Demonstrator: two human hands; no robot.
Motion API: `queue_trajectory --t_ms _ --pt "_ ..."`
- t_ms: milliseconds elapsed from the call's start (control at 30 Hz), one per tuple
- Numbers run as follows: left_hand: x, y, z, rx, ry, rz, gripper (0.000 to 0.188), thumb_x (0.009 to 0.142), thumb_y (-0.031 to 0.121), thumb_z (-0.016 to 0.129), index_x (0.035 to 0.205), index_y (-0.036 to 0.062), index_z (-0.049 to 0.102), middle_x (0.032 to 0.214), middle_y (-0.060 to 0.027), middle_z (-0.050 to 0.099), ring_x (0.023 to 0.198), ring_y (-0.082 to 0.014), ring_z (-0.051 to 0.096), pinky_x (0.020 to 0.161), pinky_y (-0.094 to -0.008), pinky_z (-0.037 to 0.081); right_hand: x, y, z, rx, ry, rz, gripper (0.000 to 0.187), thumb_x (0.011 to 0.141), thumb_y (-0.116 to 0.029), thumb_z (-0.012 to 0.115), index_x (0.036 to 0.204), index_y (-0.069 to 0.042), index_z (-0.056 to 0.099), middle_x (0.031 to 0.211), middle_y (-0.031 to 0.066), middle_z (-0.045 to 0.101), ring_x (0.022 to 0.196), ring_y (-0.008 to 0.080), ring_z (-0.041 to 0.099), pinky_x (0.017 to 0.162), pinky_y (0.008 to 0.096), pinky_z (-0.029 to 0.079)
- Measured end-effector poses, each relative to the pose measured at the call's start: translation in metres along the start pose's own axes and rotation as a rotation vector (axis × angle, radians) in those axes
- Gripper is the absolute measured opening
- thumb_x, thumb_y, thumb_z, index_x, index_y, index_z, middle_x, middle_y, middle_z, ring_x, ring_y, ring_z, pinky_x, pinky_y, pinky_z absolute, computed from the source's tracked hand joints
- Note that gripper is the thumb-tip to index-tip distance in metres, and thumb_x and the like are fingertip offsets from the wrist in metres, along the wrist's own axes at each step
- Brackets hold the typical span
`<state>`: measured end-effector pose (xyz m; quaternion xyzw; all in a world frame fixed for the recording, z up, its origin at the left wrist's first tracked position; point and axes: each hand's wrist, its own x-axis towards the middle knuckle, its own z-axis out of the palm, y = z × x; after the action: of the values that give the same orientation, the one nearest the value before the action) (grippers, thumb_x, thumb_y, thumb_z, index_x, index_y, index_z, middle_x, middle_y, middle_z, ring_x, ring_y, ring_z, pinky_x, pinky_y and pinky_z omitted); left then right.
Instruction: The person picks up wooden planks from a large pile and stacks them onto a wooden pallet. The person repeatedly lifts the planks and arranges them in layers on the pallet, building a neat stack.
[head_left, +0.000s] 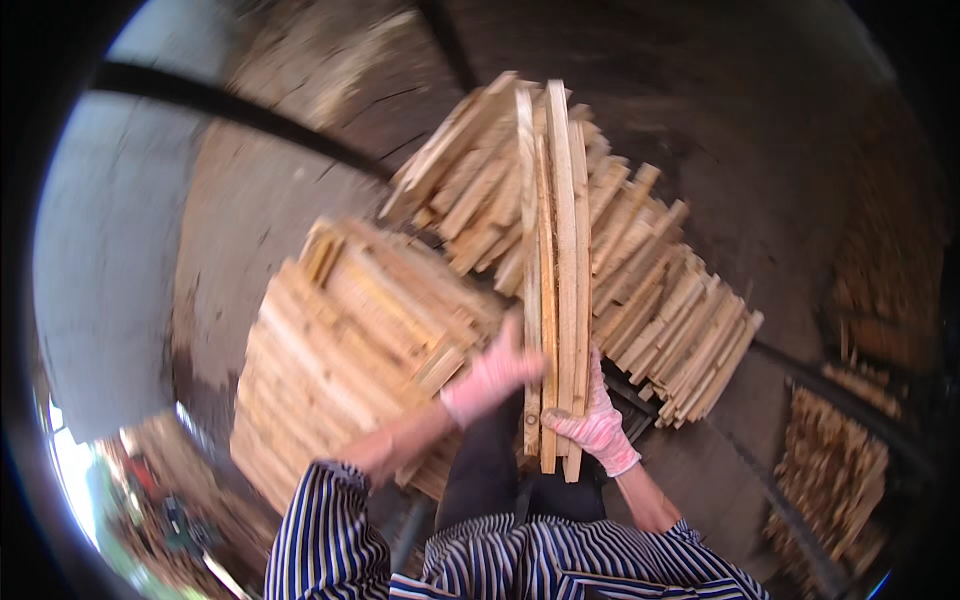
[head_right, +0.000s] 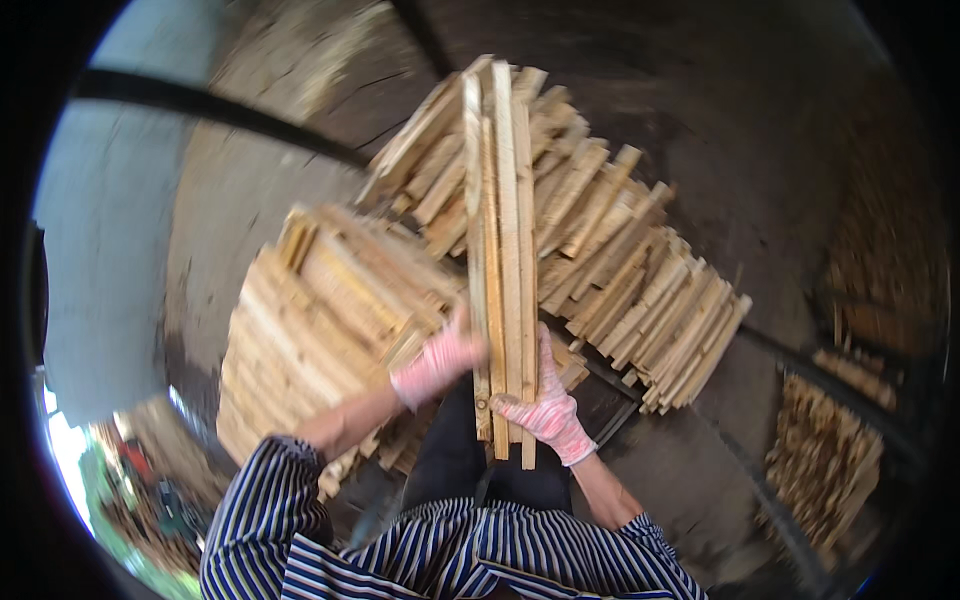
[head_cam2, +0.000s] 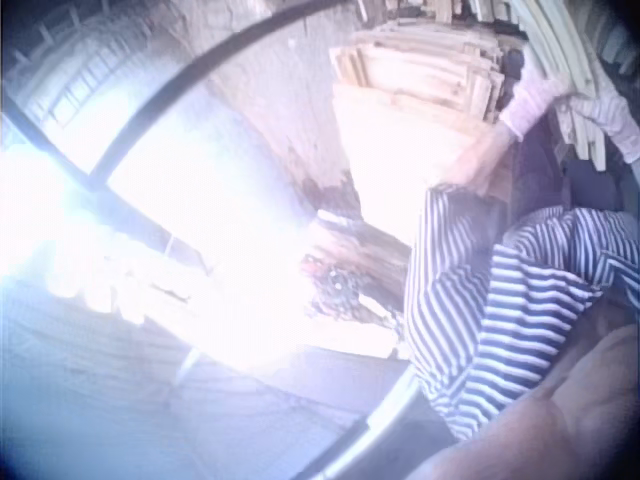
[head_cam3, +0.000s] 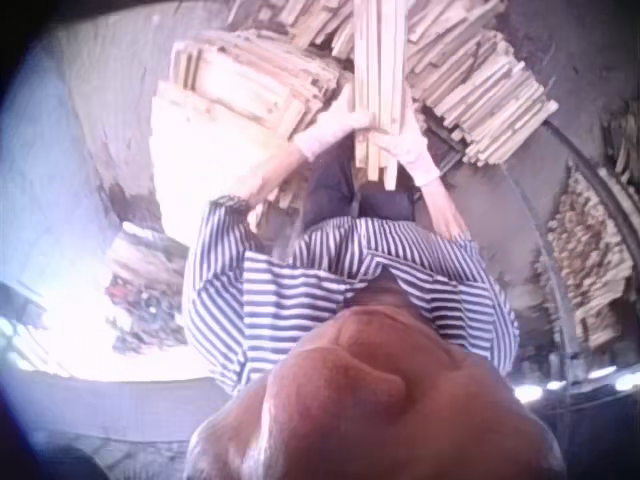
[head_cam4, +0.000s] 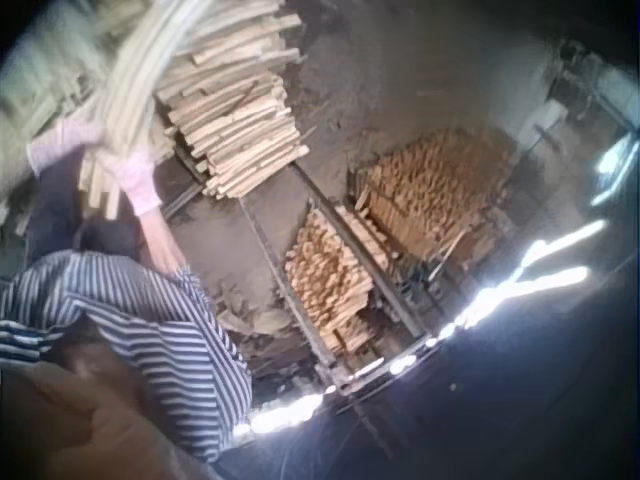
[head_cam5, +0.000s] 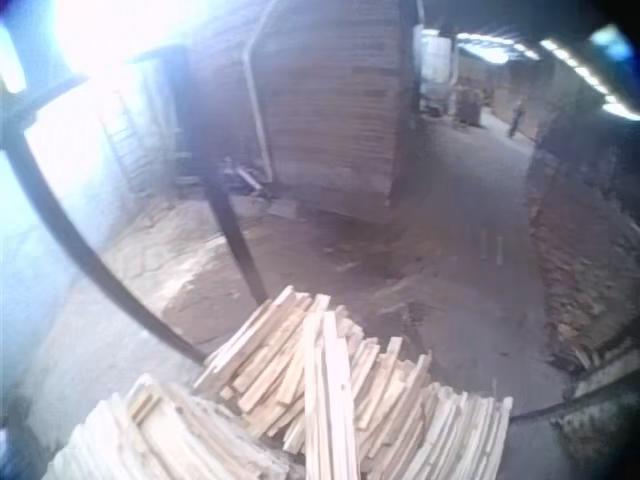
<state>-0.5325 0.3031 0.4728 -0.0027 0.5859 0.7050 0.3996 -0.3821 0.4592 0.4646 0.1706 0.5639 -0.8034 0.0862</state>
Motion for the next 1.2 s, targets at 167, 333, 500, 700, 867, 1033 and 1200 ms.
queue_trajectory --t_ms 167,333,500,700,867,1033,1200 --pt "-0.029 0.109 -0.106 -0.292 0.220 0.337 0.072 0.094 0.014 0.068 0.152 0.0027 0.027 0.114 -0.0130 0.066 0.097 -0.0195 0.065 0.088 -0.0324 0.055 0.037 -0.036 0.093 -0.063 -0.326 -0.206 0.125 0.071 -0.019 0.090 0.163 -0.010 0.006 0.161 0.0167 0.030 0.146 0.0292 0.036 0.117 0.0374 0.036" --pt "-0.168 0.211 -0.144 -0.128 0.457 0.647 0.063 0.084 0.014 0.077 0.139 0.0029 0.050 0.118 -0.0091 0.068 0.101 -0.0194 0.066 0.092 -0.0324 0.054 0.079 -0.112 0.210 -0.167 -0.624 -0.248 0.116 0.078 -0.024 0.086 0.161 -0.003 0.009 0.163 0.0183 0.027 0.149 0.0273 0.030 0.119 0.0361 0.030" --pt "-0.275 0.189 -0.178 0.578 0.557 0.643 0.067 0.078 0.025 0.084 0.136 0.0038 0.058 0.126 -0.0085 0.067 0.111 -0.0215 0.065 0.098 -0.0353 0.053 0.092 -0.101 0.316 -0.160 -0.809 -0.230 0.108 0.082 -0.023 0.084 0.163 -0.009 0.013 0.163 0.0158 0.030 0.149 0.0275 0.034 0.119 0.0362 0.031" --pt "-0.288 0.110 -0.247 0.077 0.657 0.616 0.061 0.078 0.023 0.086 0.131 0.0044 0.062 0.125 -0.0059 0.067 0.114 -0.0208 0.063 0.097 -0.0354 0.054 0.113 -0.019 0.367 -0.471 -0.840 -0.358 0.106 0.083 -0.029 0.082 0.162 -0.008 0.014 0.155 0.0216 0.041 0.144 0.0305 0.041 0.116 0.0369 0.037" --pt "-0.283 0.004 -0.320 -0.726 0.297 0.600 0.034 0.097 0.019 0.062 0.128 0.0054 0.062 0.122 -0.0057 0.069 0.114 -0.0220 0.064 0.101 -0.0385 0.054 0.068 -0.010 0.355 -0.547 -0.586 -0.418 0.097 0.084 -0.045 0.079 0.158 -0.007 0.030 0.145 0.0193 0.054 0.133 0.0346 0.052 0.110 0.0394 0.044" --pt "-0.304 -0.054 -0.325 -0.877 0.560 0.481 0.047 0.098 0.032 0.063 0.135 0.0033 0.057 0.129 -0.0131 0.067 0.116 -0.0299 0.065 0.100 -0.0474 0.055 0.084 0.022 0.356 -0.565 -0.392 0.193 0.073 0.088 -0.037 0.075 0.153 -0.024 0.044 0.136 0.0133 0.058 0.119 0.0265 0.058 0.097 0.0349 0.054" --pt "-0.244 -0.050 -0.314 -1.020 0.457 0.316 0.050 0.092 0.034 0.072 0.128 0.0011 0.061 0.115 -0.0211 0.071 0.100 -0.0394 0.070 0.088 -0.0563 0.059 0.177 0.099 0.321 -1.172 -0.255 -0.132 0.059 0.099 -0.041 0.059 0.153 -0.029 0.042 0.159 0.0217 0.033 0.141 0.0370 0.043 0.114 0.0452 0.039"
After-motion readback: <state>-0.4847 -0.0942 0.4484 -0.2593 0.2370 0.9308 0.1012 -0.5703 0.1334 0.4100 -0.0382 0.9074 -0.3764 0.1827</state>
